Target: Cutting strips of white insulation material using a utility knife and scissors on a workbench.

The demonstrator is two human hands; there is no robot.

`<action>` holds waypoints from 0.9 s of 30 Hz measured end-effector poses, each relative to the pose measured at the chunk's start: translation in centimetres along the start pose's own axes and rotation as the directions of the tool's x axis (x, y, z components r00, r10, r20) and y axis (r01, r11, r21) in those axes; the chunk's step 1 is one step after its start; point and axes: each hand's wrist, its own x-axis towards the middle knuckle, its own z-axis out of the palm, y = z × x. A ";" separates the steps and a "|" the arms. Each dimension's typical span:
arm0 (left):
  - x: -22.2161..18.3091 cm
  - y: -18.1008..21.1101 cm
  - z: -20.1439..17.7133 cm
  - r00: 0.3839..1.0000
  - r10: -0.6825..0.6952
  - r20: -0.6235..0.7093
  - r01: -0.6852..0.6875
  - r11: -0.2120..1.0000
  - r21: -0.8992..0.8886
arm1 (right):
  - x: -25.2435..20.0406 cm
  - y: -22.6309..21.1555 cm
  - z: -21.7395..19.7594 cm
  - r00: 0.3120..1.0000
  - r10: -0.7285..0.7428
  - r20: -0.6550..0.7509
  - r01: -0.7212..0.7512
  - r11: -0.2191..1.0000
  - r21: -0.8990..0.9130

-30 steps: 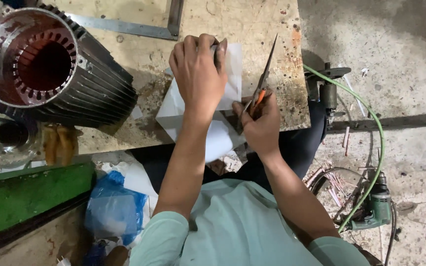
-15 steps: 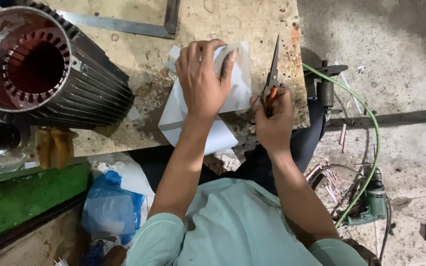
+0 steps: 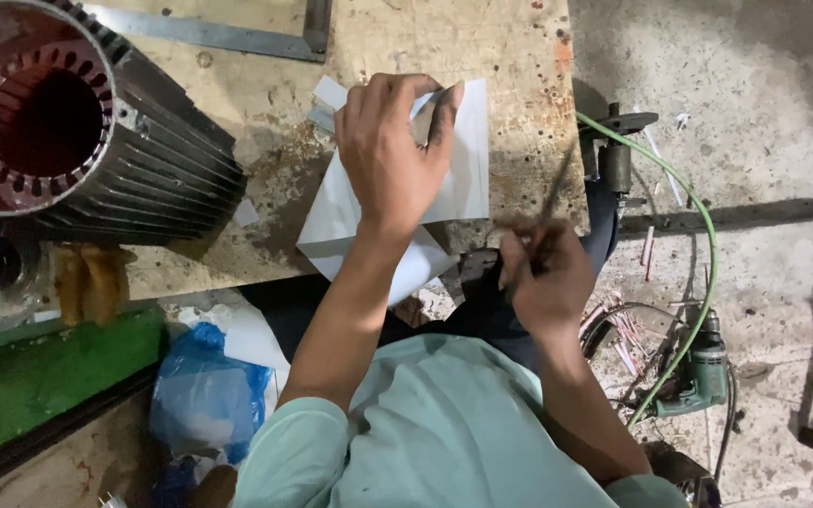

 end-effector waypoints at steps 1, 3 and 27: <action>0.0 0.1 -0.1 1.000 0.006 -0.002 -0.006 1.000 -0.011 | 0.8 -0.7 0.4 0.995 0.103 0.017 -0.103 0.995 -0.019; -0.1 0.0 -0.3 1.000 0.015 -0.006 -0.015 1.000 -0.021 | 2.1 -0.6 1.1 0.979 0.202 0.033 -0.200 0.979 -0.035; -12.9 -7.5 5.8 0.611 0.521 0.596 0.144 0.667 -0.731 | 6.7 -0.2 1.7 0.947 -0.297 -0.120 0.309 0.947 0.091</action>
